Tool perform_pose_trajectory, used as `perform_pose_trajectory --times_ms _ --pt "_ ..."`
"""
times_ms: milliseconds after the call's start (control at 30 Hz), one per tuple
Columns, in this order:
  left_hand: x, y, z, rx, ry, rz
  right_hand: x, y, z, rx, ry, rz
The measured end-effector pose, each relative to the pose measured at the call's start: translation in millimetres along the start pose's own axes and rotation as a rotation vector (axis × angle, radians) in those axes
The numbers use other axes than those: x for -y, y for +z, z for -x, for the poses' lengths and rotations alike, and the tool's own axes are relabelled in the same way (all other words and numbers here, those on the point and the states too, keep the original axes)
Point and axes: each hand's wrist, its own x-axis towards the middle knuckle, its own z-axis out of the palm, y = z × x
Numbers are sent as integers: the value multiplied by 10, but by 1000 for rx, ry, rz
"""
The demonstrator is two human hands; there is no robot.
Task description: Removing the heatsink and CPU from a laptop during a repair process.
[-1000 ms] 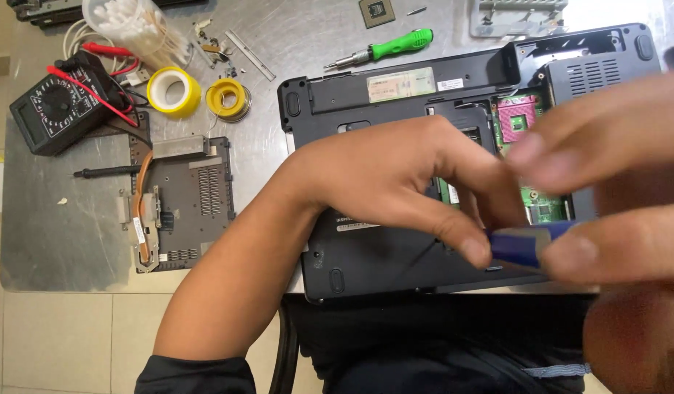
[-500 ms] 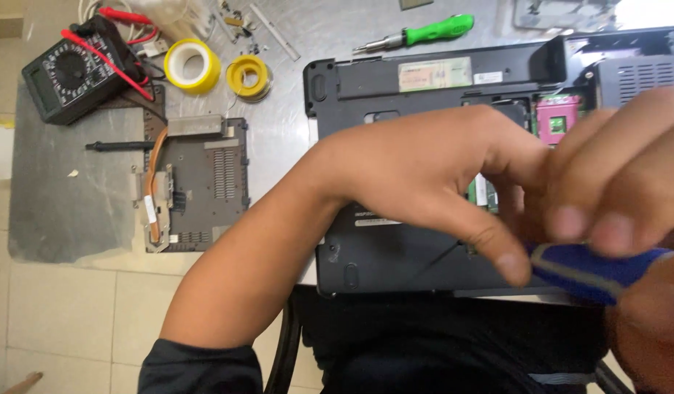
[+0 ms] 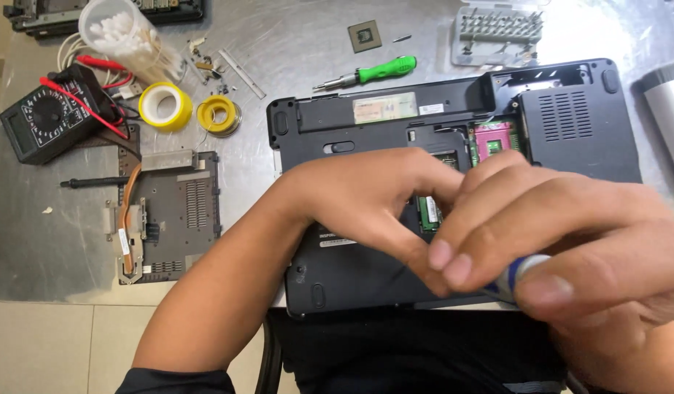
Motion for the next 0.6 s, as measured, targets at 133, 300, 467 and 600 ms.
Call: perform_pose_trajectory --times_ms 133,300,467,600 --pt "68 -36 11 111 7 -2 -32 115 9 -115 -26 65" --pt "43 17 -6 -41 -78 -14 -172 -13 50 -77 -99 38" --pt "-5 -54 17 80 -15 31 -112 172 1 -206 -87 97" --pt "8 -2 2 18 -31 0 -253 -57 46 -104 3 -60"
